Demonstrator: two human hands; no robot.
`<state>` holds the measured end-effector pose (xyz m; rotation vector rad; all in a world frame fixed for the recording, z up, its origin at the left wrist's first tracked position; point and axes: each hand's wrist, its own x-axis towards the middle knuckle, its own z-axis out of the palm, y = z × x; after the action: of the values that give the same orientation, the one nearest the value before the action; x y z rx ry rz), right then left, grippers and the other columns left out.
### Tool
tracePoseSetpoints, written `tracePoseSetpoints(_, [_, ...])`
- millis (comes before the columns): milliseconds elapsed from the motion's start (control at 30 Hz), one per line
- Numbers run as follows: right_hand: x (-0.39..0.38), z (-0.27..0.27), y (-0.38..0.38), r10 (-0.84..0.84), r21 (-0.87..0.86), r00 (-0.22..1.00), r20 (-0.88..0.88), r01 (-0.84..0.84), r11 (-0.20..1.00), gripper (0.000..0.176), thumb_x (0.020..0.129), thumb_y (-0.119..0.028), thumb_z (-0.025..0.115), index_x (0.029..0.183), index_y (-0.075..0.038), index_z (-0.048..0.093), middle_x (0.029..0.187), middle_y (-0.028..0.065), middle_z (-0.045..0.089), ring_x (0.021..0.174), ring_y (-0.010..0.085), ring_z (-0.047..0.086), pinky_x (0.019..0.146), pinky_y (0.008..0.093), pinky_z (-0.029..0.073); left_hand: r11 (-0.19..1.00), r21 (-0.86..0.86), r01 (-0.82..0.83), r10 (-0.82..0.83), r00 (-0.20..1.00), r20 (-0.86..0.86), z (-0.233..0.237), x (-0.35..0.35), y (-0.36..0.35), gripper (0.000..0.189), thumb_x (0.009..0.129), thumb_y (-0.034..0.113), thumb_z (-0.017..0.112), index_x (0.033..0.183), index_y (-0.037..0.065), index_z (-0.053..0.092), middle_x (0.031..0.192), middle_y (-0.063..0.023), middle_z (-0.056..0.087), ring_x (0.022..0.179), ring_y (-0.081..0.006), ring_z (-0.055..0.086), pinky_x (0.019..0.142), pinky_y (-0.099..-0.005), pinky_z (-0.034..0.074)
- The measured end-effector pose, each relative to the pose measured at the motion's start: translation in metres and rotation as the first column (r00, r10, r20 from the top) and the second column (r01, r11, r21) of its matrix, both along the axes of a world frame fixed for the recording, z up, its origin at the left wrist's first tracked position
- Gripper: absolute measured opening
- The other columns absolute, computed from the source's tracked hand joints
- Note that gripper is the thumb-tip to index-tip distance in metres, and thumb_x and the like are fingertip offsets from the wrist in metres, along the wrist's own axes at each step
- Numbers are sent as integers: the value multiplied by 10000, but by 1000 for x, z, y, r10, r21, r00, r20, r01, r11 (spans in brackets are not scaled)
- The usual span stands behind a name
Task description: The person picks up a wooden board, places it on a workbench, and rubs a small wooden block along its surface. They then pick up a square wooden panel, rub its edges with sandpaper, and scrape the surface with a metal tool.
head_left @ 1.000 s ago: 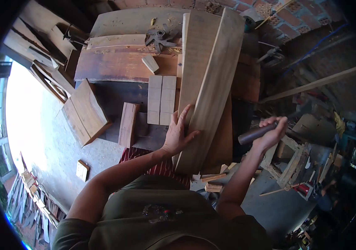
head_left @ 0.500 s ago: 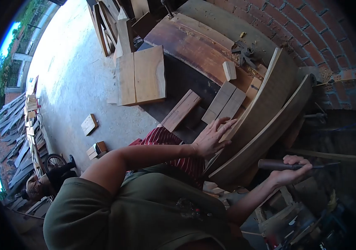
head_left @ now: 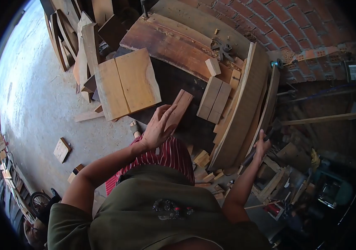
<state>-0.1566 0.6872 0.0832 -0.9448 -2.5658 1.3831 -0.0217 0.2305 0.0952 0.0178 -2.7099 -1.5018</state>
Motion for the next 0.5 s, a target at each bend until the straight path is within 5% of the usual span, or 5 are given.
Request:
tracePoseSetpoints(67, [5,-2,-14,7,68,982,189,-20,997,658,882,-413,736,1218,113,528,600,46,526,418,108,469,373,265,396,1000,8,-16,16,1000,15,1,12,-18,701,879,150,670,1498,126,342,1375,-191,417,1264,-389,458,1055,-441,422])
tracePoseSetpoints(200, [3,-29,-30,40,161,985,170,-68,985,567,893,-436,713,1045,96,591,553,52,510,399,131,494,366,290,414,998,-23,-57,58,998,27,-3,28,-33,714,871,115,662,1505,135,334,1370,-191,427,1267,-386,462,1042,-440,425])
tracePoseSetpoints(433, [2,-29,15,57,22,987,153,-61,998,483,943,-418,636,1077,45,623,571,71,537,413,152,542,390,307,444,994,-30,-101,103,992,71,-7,12,-6,709,874,94,655,1507,148,342,1382,-196,407,1248,-392,479,1018,-452,447])
tracePoseSetpoints(500, [-8,-23,42,-26,332,979,203,-44,942,390,950,-346,611,1113,8,634,629,75,583,429,155,546,401,310,448,992,7,-123,122,991,47,-3,4,7,672,898,101,637,1505,143,350,1383,-186,406,1223,-359,496,1018,-446,446])
